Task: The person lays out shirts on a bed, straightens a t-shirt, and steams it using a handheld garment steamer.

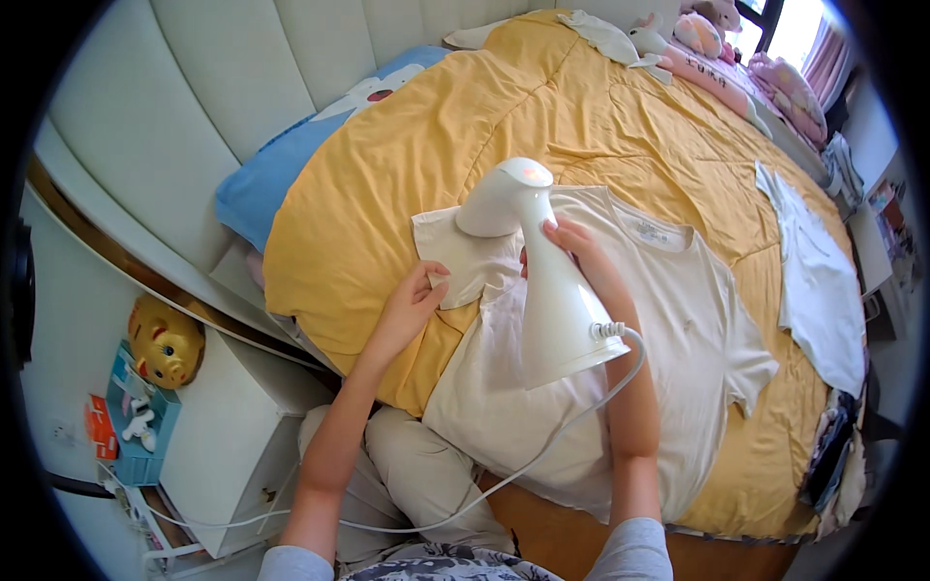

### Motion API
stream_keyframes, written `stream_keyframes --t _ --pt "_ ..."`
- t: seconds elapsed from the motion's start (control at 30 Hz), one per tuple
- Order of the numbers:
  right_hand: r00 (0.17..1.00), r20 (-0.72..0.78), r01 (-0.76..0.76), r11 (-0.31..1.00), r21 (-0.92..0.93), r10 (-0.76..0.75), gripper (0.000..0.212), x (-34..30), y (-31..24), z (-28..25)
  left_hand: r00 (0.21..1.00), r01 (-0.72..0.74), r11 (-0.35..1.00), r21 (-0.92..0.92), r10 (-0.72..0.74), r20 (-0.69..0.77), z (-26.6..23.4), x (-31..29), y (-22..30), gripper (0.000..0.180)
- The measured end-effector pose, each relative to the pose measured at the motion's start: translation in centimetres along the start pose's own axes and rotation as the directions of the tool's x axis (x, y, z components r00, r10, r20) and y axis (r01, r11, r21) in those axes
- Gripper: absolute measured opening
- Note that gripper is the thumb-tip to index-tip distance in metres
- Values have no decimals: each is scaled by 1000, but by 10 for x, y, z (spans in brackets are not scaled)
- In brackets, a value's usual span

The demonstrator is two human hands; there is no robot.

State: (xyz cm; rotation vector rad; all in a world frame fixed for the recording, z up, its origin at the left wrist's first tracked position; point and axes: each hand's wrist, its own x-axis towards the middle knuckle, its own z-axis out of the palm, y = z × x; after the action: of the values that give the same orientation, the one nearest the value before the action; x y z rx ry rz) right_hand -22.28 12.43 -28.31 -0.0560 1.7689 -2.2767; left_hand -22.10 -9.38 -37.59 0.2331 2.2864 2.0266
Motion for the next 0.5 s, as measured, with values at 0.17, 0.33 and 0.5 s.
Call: stream_keyframes --t 0.17,0.33,0.5 --pt "1000 -7 -1 1000 -29 0 25 6 12 4 982 32 996 85 -47 182 7 -1 6 15" --pt "1000 -15 22 997 -68 -23 30 26 23 16 970 49 998 49 -59 235 -5 2 -11 22" --pt "997 -50 71 994 87 -67 31 42 31 8 904 225 974 -30 -197 380 -17 4 8 24"
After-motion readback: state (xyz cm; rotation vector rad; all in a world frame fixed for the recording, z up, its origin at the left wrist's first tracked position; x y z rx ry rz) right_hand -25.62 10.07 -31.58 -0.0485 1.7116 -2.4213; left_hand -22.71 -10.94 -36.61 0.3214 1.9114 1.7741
